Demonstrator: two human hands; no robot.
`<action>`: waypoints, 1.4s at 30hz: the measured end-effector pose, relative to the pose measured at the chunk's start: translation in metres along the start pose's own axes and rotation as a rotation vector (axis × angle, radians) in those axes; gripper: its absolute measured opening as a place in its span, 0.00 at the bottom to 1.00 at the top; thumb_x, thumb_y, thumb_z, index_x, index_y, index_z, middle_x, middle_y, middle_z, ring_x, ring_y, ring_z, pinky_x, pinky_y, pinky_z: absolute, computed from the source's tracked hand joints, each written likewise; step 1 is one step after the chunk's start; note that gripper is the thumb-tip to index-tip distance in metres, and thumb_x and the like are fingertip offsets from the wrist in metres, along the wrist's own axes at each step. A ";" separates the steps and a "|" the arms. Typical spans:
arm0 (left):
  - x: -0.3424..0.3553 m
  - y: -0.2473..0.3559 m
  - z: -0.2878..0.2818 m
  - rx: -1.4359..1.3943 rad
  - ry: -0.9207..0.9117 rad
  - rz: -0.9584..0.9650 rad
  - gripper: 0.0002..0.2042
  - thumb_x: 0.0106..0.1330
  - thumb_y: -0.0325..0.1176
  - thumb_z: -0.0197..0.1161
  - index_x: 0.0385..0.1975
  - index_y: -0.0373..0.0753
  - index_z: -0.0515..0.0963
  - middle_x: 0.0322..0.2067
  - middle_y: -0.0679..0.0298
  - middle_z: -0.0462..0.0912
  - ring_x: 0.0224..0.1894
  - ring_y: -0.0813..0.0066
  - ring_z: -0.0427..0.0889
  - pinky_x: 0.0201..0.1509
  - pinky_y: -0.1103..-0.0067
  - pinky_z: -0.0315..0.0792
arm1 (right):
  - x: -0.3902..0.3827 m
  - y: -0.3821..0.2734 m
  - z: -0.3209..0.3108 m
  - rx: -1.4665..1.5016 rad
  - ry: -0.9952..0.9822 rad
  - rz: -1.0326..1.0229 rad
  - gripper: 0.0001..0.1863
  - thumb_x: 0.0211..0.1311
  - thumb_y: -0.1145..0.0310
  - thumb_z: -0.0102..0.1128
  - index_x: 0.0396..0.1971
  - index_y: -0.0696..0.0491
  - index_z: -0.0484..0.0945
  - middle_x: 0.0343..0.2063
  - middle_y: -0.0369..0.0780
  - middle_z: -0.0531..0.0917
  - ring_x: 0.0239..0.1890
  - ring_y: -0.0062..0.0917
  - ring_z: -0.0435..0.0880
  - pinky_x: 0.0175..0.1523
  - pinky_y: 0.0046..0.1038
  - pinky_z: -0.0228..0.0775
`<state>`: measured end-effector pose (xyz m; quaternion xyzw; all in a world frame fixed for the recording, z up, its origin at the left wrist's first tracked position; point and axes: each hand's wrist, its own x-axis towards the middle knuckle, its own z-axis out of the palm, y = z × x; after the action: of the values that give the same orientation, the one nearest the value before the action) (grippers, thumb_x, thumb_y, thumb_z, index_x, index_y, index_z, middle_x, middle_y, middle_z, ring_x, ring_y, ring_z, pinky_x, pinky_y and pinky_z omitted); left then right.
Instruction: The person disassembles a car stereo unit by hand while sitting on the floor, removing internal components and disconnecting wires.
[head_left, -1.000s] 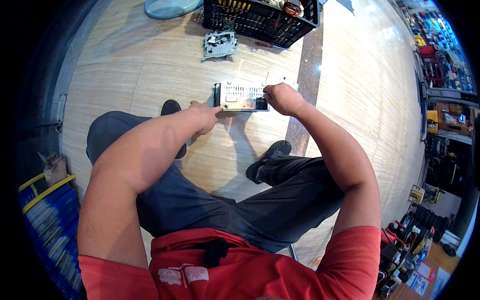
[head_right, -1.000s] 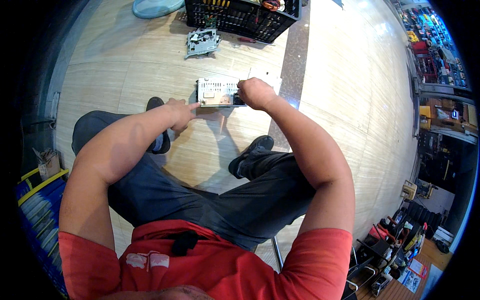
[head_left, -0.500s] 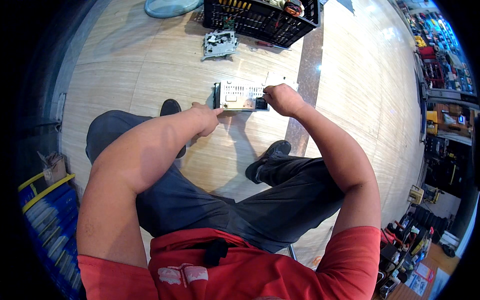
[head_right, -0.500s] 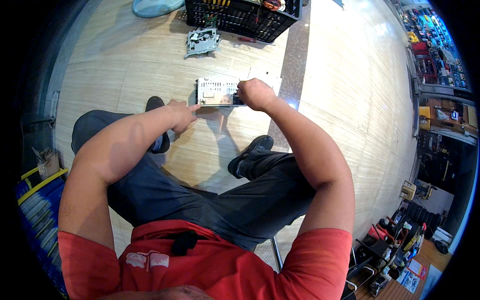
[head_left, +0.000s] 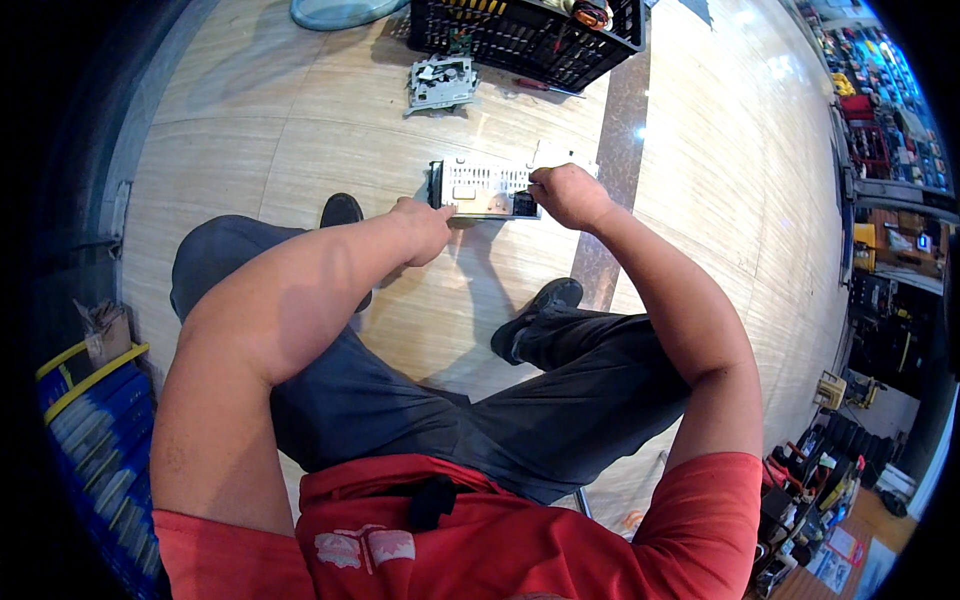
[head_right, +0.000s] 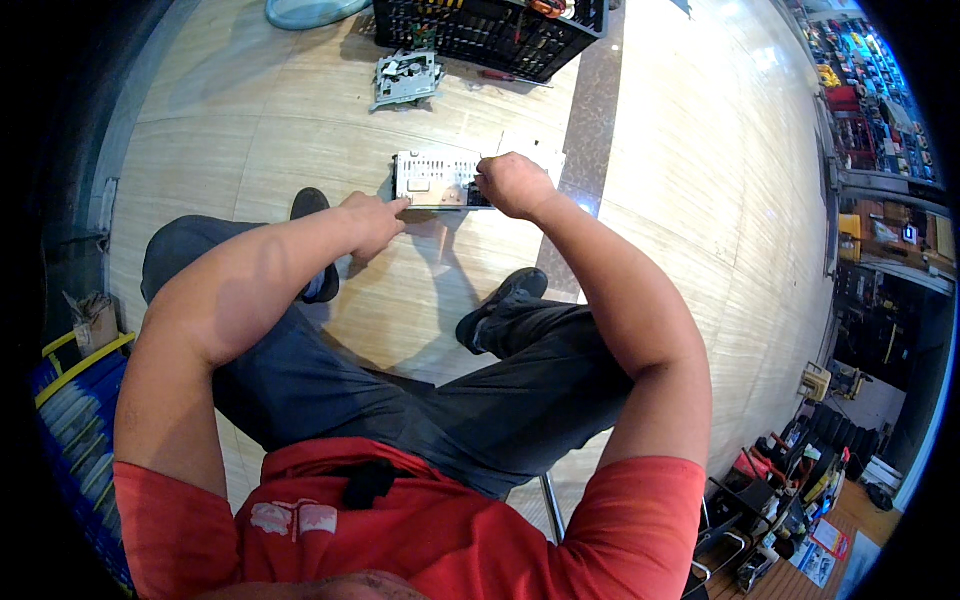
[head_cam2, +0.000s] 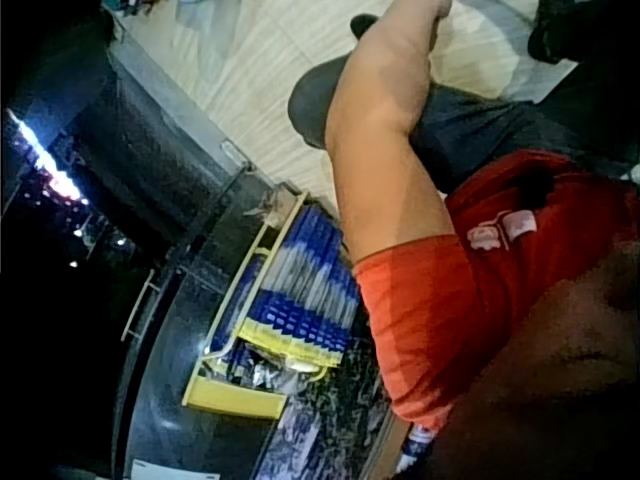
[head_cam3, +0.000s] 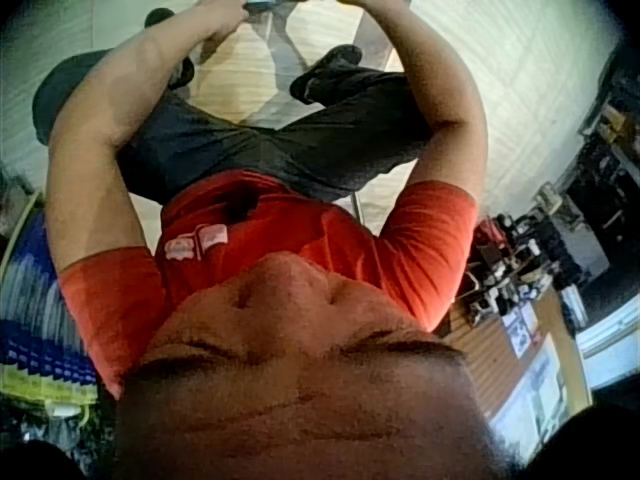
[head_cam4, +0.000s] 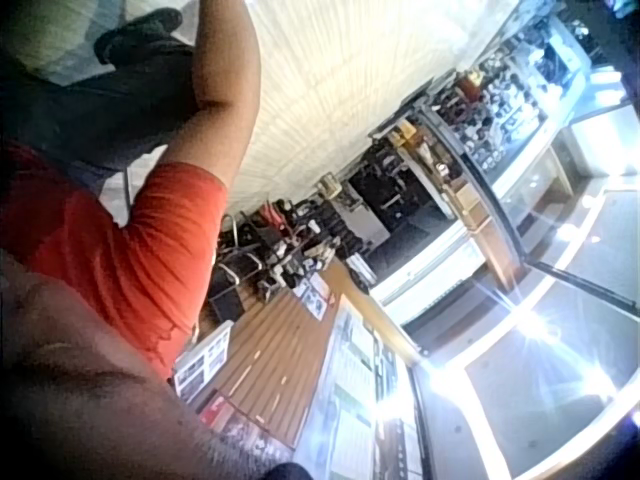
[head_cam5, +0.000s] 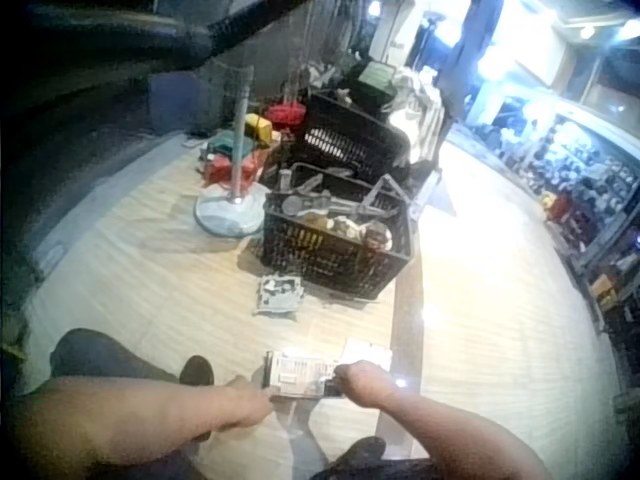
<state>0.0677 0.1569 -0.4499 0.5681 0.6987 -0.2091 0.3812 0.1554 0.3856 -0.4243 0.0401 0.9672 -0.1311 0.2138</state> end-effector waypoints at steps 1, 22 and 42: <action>0.002 -0.001 0.002 -0.001 -0.001 -0.001 0.27 0.53 0.26 0.68 0.57 0.40 0.76 0.71 0.66 0.56 0.60 0.60 0.76 0.54 0.61 0.73 | -0.001 0.000 0.000 0.004 -0.012 0.007 0.16 0.66 0.59 0.48 0.35 0.55 0.80 0.33 0.51 0.84 0.39 0.47 0.83 0.49 0.44 0.74; 0.008 -0.002 0.001 -0.046 -0.125 -0.062 0.43 0.50 0.26 0.70 0.70 0.41 0.59 0.71 0.67 0.57 0.61 0.54 0.74 0.63 0.47 0.62 | 0.000 0.000 0.001 -0.007 -0.017 -0.003 0.16 0.66 0.58 0.49 0.35 0.55 0.81 0.32 0.51 0.84 0.38 0.47 0.83 0.47 0.44 0.75; 0.023 -0.005 0.012 -0.045 -0.120 -0.105 0.51 0.49 0.28 0.71 0.74 0.45 0.47 0.58 0.53 0.76 0.59 0.54 0.76 0.64 0.49 0.60 | -0.005 -0.018 0.002 -0.092 -0.050 0.017 0.17 0.66 0.58 0.50 0.33 0.56 0.81 0.32 0.51 0.84 0.38 0.45 0.84 0.47 0.44 0.75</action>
<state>0.0649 0.1617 -0.4755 0.5084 0.7079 -0.2468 0.4237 0.1586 0.3673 -0.4200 0.0350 0.9662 -0.0855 0.2406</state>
